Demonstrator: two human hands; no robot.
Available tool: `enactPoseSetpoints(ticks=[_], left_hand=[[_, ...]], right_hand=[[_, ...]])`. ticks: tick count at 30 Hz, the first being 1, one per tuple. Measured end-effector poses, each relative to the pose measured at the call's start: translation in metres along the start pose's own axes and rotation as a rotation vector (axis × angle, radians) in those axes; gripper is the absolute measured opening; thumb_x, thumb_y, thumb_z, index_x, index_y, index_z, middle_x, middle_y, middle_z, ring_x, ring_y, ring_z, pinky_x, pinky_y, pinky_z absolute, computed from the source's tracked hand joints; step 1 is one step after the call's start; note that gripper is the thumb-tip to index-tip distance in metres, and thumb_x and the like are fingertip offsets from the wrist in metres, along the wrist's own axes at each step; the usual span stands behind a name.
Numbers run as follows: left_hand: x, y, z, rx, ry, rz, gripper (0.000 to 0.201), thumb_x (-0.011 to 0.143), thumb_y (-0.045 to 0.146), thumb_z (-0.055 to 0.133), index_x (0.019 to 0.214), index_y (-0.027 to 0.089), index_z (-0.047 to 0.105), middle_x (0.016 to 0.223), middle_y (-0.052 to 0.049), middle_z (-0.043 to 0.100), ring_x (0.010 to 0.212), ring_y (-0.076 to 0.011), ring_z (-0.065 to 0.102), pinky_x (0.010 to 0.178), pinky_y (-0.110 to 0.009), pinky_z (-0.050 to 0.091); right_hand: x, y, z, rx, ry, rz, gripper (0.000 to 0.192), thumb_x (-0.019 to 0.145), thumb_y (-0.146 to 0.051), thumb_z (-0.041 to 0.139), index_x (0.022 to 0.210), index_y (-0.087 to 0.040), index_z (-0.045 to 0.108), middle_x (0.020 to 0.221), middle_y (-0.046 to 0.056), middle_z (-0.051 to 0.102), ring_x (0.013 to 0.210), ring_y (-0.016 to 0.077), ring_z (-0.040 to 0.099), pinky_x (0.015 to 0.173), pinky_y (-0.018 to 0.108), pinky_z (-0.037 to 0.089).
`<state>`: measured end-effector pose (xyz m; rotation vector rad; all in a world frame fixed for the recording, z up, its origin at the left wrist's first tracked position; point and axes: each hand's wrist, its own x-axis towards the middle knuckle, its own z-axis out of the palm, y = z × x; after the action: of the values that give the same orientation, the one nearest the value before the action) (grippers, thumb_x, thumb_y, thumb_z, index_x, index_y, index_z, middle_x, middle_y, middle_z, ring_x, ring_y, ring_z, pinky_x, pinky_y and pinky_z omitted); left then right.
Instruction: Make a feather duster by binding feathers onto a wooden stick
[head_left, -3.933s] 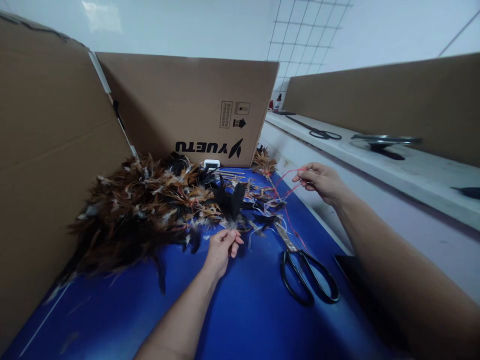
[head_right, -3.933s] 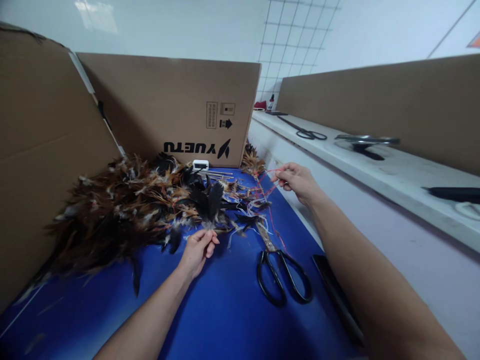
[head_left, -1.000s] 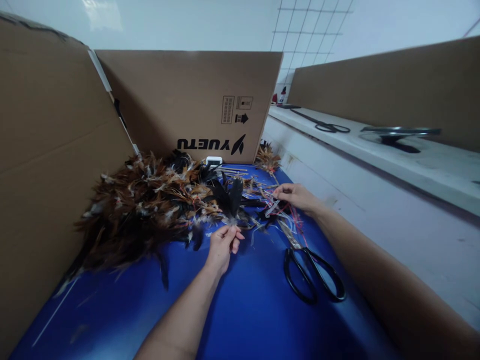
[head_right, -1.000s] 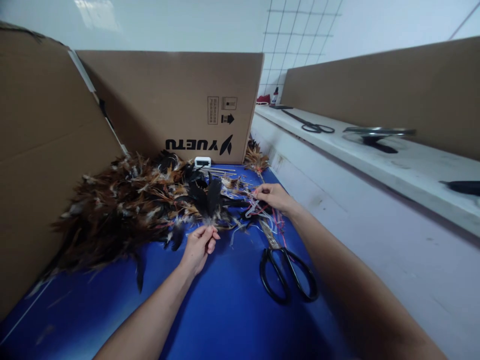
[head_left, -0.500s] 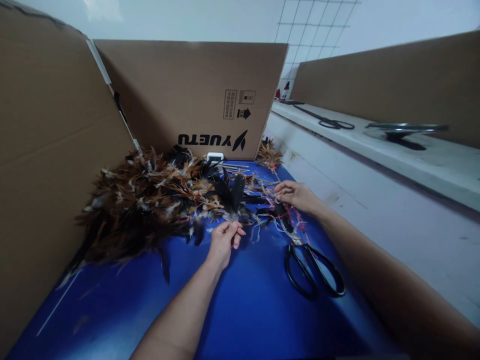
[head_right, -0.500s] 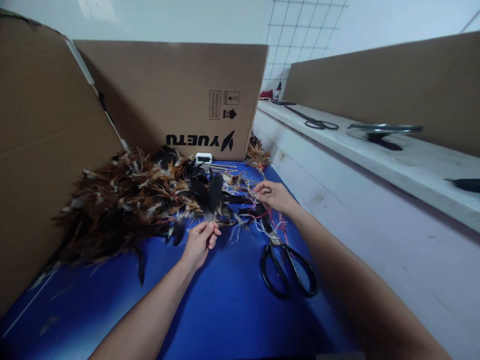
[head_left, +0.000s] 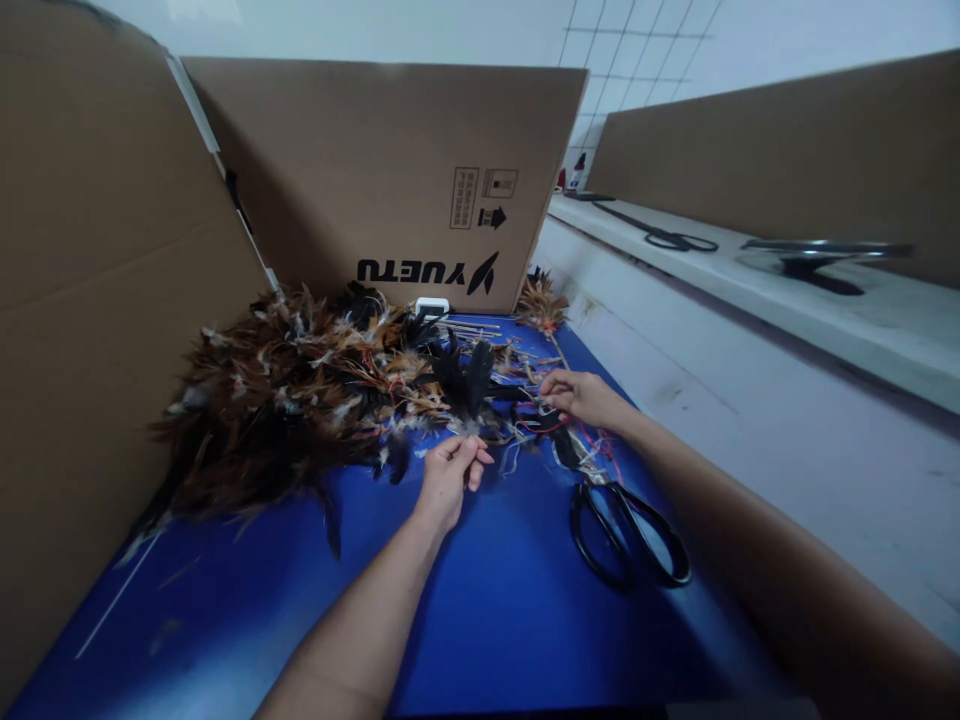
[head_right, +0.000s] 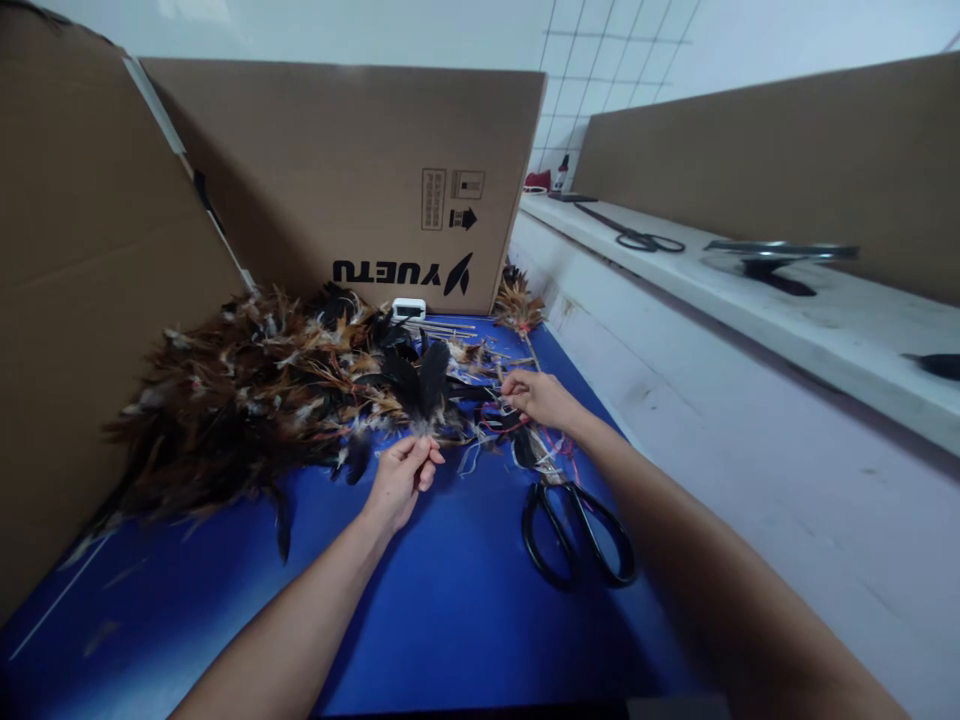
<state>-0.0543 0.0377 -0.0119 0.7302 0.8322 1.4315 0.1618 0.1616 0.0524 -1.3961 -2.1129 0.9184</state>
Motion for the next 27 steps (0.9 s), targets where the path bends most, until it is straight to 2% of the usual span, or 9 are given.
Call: enactPoseSetpoints(ticks=[7,12,16,19,22,27], left_hand=[[0.001,-0.0002,-0.0005,-0.006,-0.001,0.003,0.032,0.072,0.043,0.067,0.077,0.011,0.062,0.064,-0.002,0.062,0.04,-0.0024,0.038,0.038,-0.018,0.023],[0.0009,-0.0001,0.0,-0.012,0.001,0.0,0.033,0.071,0.043,0.068,0.076,0.011,0.063,0.064,-0.003,0.062,0.04,-0.0025,0.039,0.038,-0.017,0.024],[0.0004,0.0001,0.0003,-0.013,-0.001,0.005,0.032,0.072,0.042,0.068,0.077,0.011,0.063,0.064,-0.003,0.062,0.04,-0.0023,0.039,0.037,-0.017,0.023],[0.0003,0.0007,0.0005,-0.006,0.004,0.002,0.032,0.072,0.043,0.068,0.077,0.011,0.062,0.064,-0.003,0.062,0.04,-0.0025,0.039,0.037,-0.018,0.023],[0.0,0.0014,0.0007,-0.008,0.008,-0.004,0.033,0.07,0.043,0.068,0.076,0.011,0.063,0.064,-0.003,0.062,0.04,-0.0027,0.039,0.037,-0.018,0.023],[-0.0003,0.0011,0.0003,0.002,0.0,0.005,0.031,0.072,0.042,0.067,0.076,0.011,0.063,0.065,-0.002,0.062,0.04,-0.0024,0.038,0.038,-0.018,0.023]], right_hand=[[0.0017,0.003,-0.0021,-0.254,-0.063,-0.16,0.016,0.075,-0.026,0.048,0.081,-0.018,0.061,0.066,-0.001,0.061,0.055,0.0117,0.054,0.055,0.023,0.043],[0.0017,0.0034,-0.0027,-0.344,-0.163,-0.271,0.022,0.073,-0.018,0.045,0.081,-0.019,0.066,0.088,0.004,0.068,0.078,0.0171,0.061,0.076,0.029,0.045],[-0.0012,-0.0015,-0.0007,-0.394,-0.214,-0.303,0.029,0.065,-0.011,0.047,0.085,-0.021,0.066,0.094,0.003,0.068,0.085,0.0193,0.061,0.079,0.03,0.046],[-0.0011,-0.0029,0.0025,-0.458,-0.202,-0.34,0.032,0.061,-0.007,0.049,0.082,-0.021,0.067,0.092,0.005,0.068,0.085,0.0207,0.061,0.078,0.03,0.046],[0.0006,-0.0015,0.0054,-0.493,-0.161,-0.343,0.023,0.066,-0.01,0.049,0.076,-0.021,0.067,0.085,0.006,0.069,0.082,0.021,0.062,0.076,0.03,0.046],[0.0002,-0.0028,0.0028,-0.397,-0.082,-0.354,0.016,0.075,-0.021,0.051,0.073,-0.022,0.067,0.086,0.006,0.069,0.084,0.0218,0.062,0.08,0.034,0.044]])
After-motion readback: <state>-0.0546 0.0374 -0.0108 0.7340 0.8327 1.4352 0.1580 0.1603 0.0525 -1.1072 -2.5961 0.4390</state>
